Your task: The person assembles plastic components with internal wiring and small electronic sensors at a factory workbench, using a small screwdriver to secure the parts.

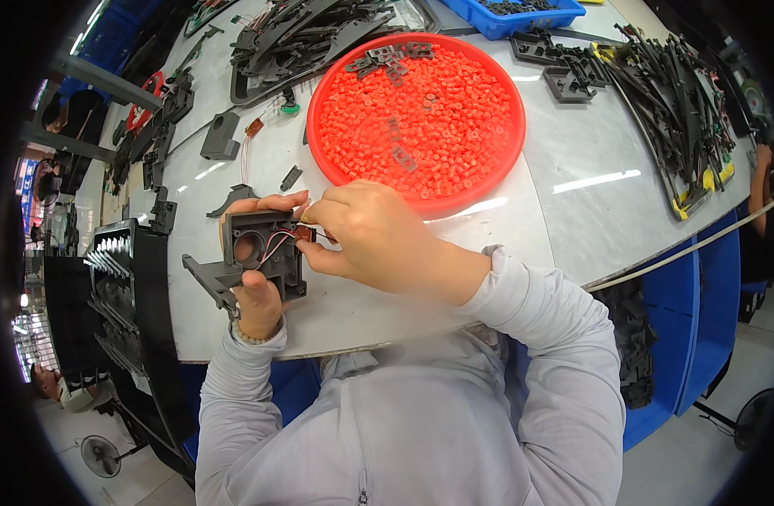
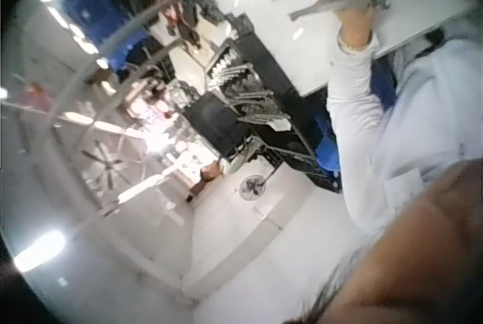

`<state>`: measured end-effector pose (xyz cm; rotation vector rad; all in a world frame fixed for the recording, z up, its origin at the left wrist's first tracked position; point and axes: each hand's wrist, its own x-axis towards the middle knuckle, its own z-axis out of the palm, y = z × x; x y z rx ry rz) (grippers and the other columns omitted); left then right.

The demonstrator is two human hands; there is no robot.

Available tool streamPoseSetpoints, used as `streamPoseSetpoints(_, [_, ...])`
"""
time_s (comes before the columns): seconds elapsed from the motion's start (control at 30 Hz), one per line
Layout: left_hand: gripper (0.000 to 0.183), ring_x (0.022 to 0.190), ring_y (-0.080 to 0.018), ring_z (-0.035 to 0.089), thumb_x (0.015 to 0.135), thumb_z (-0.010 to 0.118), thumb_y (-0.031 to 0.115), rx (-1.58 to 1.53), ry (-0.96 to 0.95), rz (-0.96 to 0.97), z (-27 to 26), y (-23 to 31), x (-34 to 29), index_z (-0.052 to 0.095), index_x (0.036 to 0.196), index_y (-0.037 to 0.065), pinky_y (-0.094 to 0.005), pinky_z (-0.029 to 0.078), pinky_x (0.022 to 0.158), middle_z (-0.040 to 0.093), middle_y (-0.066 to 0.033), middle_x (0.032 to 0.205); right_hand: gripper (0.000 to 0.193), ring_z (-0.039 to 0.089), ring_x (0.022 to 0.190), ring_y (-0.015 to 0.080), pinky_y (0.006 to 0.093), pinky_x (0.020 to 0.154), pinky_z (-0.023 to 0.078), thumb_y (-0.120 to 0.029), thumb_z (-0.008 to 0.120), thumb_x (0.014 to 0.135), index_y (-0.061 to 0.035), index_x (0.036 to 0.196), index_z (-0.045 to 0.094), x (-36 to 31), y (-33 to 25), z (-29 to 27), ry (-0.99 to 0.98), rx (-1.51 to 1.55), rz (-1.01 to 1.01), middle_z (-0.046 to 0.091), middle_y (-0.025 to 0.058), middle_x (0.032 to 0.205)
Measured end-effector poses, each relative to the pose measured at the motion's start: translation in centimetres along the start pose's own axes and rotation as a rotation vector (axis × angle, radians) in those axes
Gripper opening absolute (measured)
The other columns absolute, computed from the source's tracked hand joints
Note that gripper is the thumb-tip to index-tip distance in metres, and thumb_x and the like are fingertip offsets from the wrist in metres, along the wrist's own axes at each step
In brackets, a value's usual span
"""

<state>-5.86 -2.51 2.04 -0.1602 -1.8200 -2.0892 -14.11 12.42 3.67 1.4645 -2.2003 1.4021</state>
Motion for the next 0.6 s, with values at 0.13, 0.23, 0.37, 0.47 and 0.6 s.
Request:
streamPoseSetpoints(0.13, [0.082, 0.112, -0.0350, 0.049, 0.070, 0.061, 0.063, -0.016, -0.001, -0.009, 0.00, 0.06, -0.04, 0.032, 0.123, 0.007, -0.0363, 0.051, 0.083, 0.048, -0.0183, 0.113, 0.018, 0.051, 0.051, 0.0186, 0.0312, 0.047, 0.039, -0.009, 0.072, 0.065, -0.0056, 0.080, 0.062, -0.02, 0.31, 0.36, 0.065, 0.063, -0.026, 0.050, 0.0034, 0.058])
streamPoseSetpoints(0.23, [0.082, 0.112, -0.0350, 0.049, 0.070, 0.061, 0.063, 0.001, 0.005, -0.003, 0.09, -0.14, -0.14, 0.032, 0.123, 0.007, -0.0366, 0.051, 0.084, 0.048, -0.0183, 0.113, 0.018, 0.050, 0.050, 0.0184, 0.0312, 0.046, 0.039, -0.009, 0.072, 0.065, -0.0053, 0.079, 0.062, -0.12, 0.49, 0.70, 0.091, 0.027, -0.069, 0.050, 0.0033, 0.058])
streamPoseSetpoints(0.37, [0.082, 0.112, -0.0345, 0.048, 0.071, 0.061, 0.062, 0.023, 0.018, -0.017, 0.17, -0.28, -0.12, 0.032, 0.124, 0.008, -0.0363, 0.050, 0.084, 0.048, -0.0181, 0.113, 0.019, 0.050, 0.051, 0.0189, 0.0317, 0.046, 0.039, -0.009, 0.073, 0.064, -0.0048, 0.079, 0.061, -0.19, 0.55, 0.78, 0.093, 0.016, -0.081, 0.049, 0.0036, 0.058])
streamPoseSetpoints(0.47, [0.072, 0.105, -0.0281, 0.053, 0.074, 0.070, 0.042, -0.197, -0.038, 0.002, -0.29, -0.61, -0.16, 0.032, 0.123, 0.005, -0.0368, 0.050, 0.083, 0.049, -0.0233, 0.115, 0.019, 0.051, 0.051, 0.0194, 0.0321, 0.046, 0.039, -0.009, 0.073, 0.064, -0.0046, 0.079, 0.061, -0.18, 0.41, 0.94, 0.073, 0.041, -0.073, 0.050, 0.0041, 0.058])
streamPoseSetpoints(0.6, [0.073, 0.109, -0.0305, 0.052, 0.075, 0.068, 0.045, -0.148, -0.013, 0.021, -0.18, -0.63, -0.05, 0.032, 0.124, 0.006, -0.0362, 0.049, 0.084, 0.047, -0.0238, 0.119, 0.023, 0.052, 0.052, 0.0200, 0.0325, 0.047, 0.041, -0.010, 0.073, 0.064, -0.0042, 0.082, 0.061, -0.29, 0.60, 1.05, 0.043, 0.018, -0.061, 0.051, 0.0049, 0.059])
